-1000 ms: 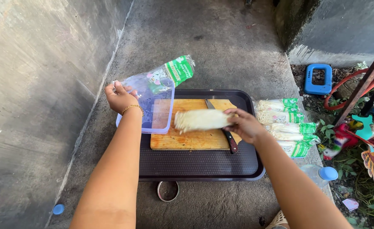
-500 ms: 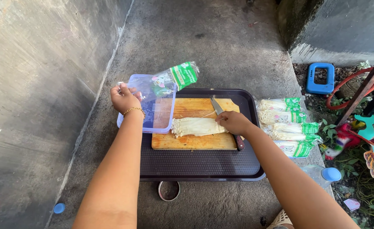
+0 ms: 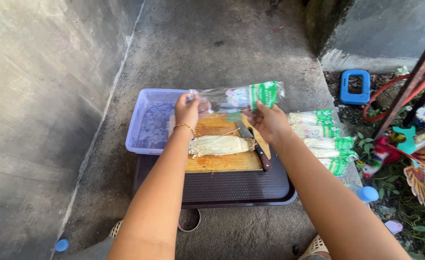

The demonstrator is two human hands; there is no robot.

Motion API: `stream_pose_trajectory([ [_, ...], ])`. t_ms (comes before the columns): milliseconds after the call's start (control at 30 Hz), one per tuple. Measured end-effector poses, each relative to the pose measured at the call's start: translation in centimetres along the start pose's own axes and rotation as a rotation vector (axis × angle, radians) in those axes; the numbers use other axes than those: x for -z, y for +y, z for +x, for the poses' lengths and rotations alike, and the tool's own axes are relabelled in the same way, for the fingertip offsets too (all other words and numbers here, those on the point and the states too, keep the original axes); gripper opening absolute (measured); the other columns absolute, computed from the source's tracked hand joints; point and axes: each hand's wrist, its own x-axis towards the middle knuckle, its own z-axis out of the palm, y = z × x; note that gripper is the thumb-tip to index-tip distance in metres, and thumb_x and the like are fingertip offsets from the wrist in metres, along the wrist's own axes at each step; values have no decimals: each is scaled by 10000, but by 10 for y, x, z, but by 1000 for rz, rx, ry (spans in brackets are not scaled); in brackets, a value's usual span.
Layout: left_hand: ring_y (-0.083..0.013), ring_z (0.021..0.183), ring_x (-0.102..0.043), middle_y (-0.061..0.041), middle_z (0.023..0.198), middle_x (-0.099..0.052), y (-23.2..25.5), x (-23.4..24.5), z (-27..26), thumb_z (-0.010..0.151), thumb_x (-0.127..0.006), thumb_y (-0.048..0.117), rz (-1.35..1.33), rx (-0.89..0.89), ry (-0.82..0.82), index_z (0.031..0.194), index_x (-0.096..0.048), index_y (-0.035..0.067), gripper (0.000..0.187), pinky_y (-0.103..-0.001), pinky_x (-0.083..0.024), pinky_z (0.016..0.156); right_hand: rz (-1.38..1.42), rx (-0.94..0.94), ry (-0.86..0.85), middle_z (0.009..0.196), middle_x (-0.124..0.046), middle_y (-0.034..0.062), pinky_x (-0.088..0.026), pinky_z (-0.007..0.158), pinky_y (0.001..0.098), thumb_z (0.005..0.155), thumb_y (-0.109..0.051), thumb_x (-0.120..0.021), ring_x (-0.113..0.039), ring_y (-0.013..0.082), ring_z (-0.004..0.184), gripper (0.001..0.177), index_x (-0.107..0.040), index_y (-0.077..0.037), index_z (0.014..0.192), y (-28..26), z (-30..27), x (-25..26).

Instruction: Cutting enoki mushrooms on a cutting board and organizing them.

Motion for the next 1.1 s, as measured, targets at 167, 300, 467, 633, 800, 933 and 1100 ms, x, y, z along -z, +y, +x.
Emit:
stream_pose_trajectory([
  [167, -220, 957, -744, -141, 1158, -681, -48, -43, 26, 978, -632, 128, -38, 32, -85, 1198, -602, 48, 237, -369, -608, 785, 127, 46, 90, 1021, -685, 133, -607, 783, 358, 1038, -108, -561, -715, 240, 915, 138, -496, -55, 1148, -13, 29, 74],
  [300, -270, 1168, -676, -215, 1274, -681, -91, -91, 39, 959, -654, 122, 25, -60, -137, 1401, -565, 5, 465, -351, -536, 1039, 280, 113, 208, 1032, -669, 175, -635, 826, 409, 1024, -59, -577, -705, 291, 911, 153, -482, -27, 1141, -25, 43, 145],
  [467, -271, 1352, -568, -208, 1445, -581, -74, -158, -6, 927, -656, 200, 159, 0, -181, 1456, -512, 8, 580, -344, -421, 1120, 420, 245, 408, 1038, -643, 172, -646, 854, 418, 1035, -54, -563, -698, 296, 915, 170, -484, -3, 1177, -38, 45, 229],
  [633, -266, 1392, -526, -215, 1494, -544, -107, -200, -10, 917, -651, 231, 168, 69, -230, 1463, -505, 15, 605, -354, -380, 1146, 476, 281, 626, 1075, -626, 173, -647, 886, 413, 1052, -75, -541, -701, 282, 929, 165, -504, 34, 1170, -34, 34, 294],
  [800, -258, 1396, -517, -193, 1505, -540, -138, -239, -20, 942, -641, 293, 219, 95, -318, 1473, -504, 15, 615, -351, -383, 1145, 275, 146, 710, 1198, -627, 192, -616, 867, 378, 1040, -119, -560, -682, 258, 971, 213, -572, 23, 1197, -20, 28, 335],
  [933, -249, 1368, -538, -163, 1485, -564, -135, -271, -45, 921, -640, 353, 273, 204, -346, 1475, -486, 38, 655, -353, -395, 1124, 173, 2, 821, 1335, -529, 182, -615, 894, 376, 1010, -130, -624, -615, 321, 1112, 312, -562, 4, 1285, -23, 31, 346],
  [1100, -228, 1328, -542, -135, 1472, -559, -149, -295, -61, 913, -593, 499, 381, 294, -385, 1482, -487, 63, 725, -364, -398, 1102, 74, -85, 954, 1459, -495, 189, -547, 955, 447, 951, -114, -677, -535, 339, 1292, 489, -536, -17, 1410, -28, 24, 345],
])
